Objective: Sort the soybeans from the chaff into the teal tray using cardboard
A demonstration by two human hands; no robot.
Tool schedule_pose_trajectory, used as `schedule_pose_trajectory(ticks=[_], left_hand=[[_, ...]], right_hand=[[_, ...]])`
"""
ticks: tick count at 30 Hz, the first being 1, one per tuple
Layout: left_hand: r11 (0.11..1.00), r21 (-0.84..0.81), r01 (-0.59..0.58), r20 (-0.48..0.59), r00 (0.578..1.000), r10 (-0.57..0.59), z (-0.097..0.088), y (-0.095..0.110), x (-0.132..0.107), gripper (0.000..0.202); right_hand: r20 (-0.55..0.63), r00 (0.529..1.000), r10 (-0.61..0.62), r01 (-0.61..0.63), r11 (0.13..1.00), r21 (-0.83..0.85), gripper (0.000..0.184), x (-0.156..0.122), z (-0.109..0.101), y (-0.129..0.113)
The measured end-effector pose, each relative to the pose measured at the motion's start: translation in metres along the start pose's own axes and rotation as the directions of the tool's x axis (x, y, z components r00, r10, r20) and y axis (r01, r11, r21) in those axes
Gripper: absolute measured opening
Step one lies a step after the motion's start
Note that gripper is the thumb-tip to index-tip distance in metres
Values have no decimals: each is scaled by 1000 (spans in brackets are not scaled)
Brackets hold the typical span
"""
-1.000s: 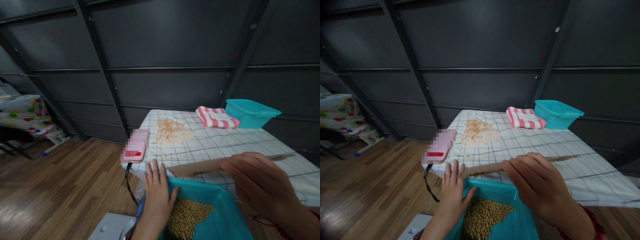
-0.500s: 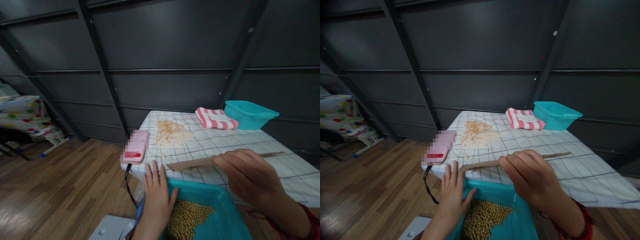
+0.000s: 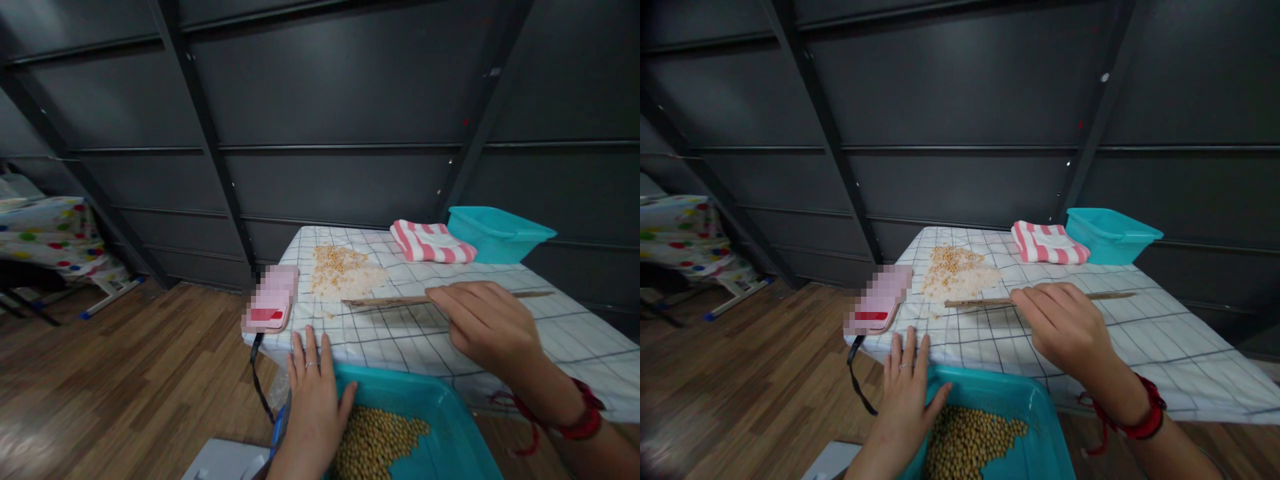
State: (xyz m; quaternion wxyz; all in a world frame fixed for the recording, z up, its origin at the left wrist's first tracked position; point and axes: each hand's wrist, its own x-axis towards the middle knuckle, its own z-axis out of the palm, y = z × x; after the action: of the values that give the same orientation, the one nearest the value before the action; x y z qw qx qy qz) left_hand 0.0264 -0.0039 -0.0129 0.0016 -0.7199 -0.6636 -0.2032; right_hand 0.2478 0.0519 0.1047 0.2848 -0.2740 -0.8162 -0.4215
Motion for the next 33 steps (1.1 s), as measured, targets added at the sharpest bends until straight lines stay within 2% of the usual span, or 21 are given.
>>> schedule_pose_trajectory(ticks=[3,6,14,23,28,33], left_hand=[[1000,2,3,3,1000,-3,1,-1,-1,61],[1000,-3,-8,23,1000,8,2,-3,-2,62],[999,-18,32,87,996,-30,-6,-1,0,63],[1000,-22,0,6,1000,0,2,-2,-1,61],[1000,-17,-16,14,1000,16,3,-4,-1,57],[1000,-15,-27,20,999,27,1,-6,-1,59]], right_hand=[[-30,999,28,-27,1000,16,31,3,-8,-1],[-8,1000,0,0,999,51,30,9,-11,-7],[-4,999,-37,37,992,117,29,18,3,-19],[14,1000,-10,8,988,151,29,15,-9,-20],[47,999,-15,7,986,167,32,13,-14,-22],[30,1000,-11,6,987,158,32,15,-17,-21]])
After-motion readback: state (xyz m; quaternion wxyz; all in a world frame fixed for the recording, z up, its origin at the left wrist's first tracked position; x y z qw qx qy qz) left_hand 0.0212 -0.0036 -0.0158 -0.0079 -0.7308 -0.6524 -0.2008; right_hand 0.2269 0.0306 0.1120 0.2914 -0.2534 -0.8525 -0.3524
